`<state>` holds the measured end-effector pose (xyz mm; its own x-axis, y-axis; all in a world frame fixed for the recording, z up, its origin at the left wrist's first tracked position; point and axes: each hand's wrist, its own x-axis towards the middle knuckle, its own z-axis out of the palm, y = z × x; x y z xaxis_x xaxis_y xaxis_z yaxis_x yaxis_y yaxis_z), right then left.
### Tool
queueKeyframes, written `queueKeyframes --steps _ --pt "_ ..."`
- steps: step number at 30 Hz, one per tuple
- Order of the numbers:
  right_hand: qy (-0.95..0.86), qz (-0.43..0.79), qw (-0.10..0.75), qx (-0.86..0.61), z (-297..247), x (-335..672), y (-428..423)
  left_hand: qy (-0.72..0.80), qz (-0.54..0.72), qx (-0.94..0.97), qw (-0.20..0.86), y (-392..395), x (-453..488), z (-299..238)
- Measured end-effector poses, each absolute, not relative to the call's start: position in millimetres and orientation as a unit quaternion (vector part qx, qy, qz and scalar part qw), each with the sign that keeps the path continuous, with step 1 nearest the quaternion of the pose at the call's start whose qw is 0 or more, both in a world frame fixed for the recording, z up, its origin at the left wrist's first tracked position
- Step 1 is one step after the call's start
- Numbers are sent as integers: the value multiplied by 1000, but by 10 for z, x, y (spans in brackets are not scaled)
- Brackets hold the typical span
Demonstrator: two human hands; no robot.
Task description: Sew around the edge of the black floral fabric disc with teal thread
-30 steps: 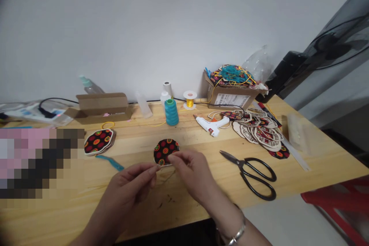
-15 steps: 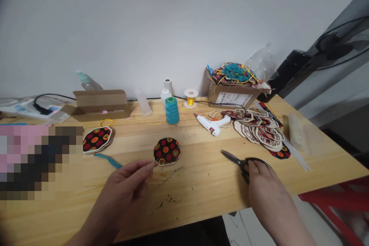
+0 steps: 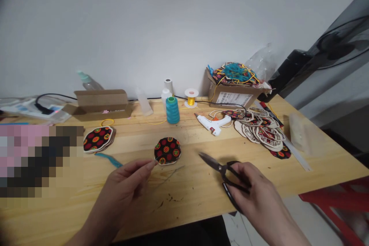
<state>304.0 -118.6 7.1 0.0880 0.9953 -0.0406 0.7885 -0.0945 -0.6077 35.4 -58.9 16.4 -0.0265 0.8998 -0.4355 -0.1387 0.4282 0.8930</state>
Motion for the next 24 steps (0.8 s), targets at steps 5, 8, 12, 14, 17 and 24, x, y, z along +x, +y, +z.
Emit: queueKeyframes --steps 5,8,12,14,17,24 --pt "-599 399 312 -620 315 2562 -1211 586 416 336 609 -602 370 183" --pt "-611 448 281 -590 428 2379 -1202 583 420 353 599 -616 372 191" --pt "-607 480 205 -600 517 2233 -1135 586 422 364 588 -635 361 200" --pt "-606 516 168 -582 516 2201 -1100 583 426 358 593 -645 352 201" --pt "-610 526 140 -576 465 2191 -1065 579 431 353 596 -654 345 205" --pt "-631 484 140 -589 399 2178 -1010 578 423 381 584 -647 358 240"
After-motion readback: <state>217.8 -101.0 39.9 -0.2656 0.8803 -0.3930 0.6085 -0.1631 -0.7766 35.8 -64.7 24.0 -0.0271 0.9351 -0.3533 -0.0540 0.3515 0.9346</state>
